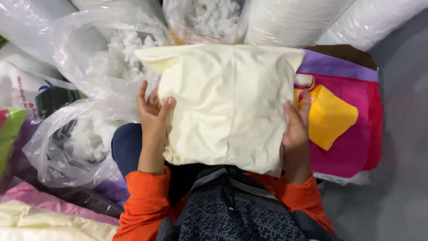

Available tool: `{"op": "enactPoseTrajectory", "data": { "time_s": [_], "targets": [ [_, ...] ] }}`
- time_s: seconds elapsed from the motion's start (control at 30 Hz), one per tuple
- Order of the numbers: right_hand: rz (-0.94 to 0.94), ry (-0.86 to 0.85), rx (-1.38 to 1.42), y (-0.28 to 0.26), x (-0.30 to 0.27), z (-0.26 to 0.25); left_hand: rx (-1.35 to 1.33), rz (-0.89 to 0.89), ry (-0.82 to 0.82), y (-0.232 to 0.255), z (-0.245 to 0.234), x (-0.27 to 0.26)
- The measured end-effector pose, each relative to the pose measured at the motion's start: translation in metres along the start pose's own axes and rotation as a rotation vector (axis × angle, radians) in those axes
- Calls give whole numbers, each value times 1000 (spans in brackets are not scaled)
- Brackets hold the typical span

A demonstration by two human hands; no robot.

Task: Stuffing a white pillowcase with fiberfill, cleaning a purple fabric piece with a lint roller, and then stuffing the purple piece.

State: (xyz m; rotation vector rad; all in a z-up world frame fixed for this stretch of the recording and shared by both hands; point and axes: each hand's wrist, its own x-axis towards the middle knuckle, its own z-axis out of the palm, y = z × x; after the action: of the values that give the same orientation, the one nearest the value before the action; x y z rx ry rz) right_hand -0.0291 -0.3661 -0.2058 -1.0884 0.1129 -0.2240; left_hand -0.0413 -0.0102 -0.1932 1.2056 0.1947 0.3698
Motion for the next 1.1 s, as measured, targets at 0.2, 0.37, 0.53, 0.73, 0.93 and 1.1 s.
{"op": "enactPoseTrajectory", "data": {
  "time_s": [0.2,0.37,0.53,0.73,0.93,1.1],
  "targets": [
    [442,-257,-420,108,-34,-44,539,-719,-271,-8,61,-36],
    [435,29,-439,12,-21,33,360,-517,-119,-12,34,-16],
    [326,50,-246,13,-6,21,219,-256,-49,7,29,-1],
    [276,-159,-469,34,-17,34,560,-357,-304,-23,44,-1],
    [-306,-342,-562,-37,0,24,788,146,-6,63,37,6],
    [-832,-245,-1343,-57,-19,75,884,727,-124,49,98,-14]
  ]
}}
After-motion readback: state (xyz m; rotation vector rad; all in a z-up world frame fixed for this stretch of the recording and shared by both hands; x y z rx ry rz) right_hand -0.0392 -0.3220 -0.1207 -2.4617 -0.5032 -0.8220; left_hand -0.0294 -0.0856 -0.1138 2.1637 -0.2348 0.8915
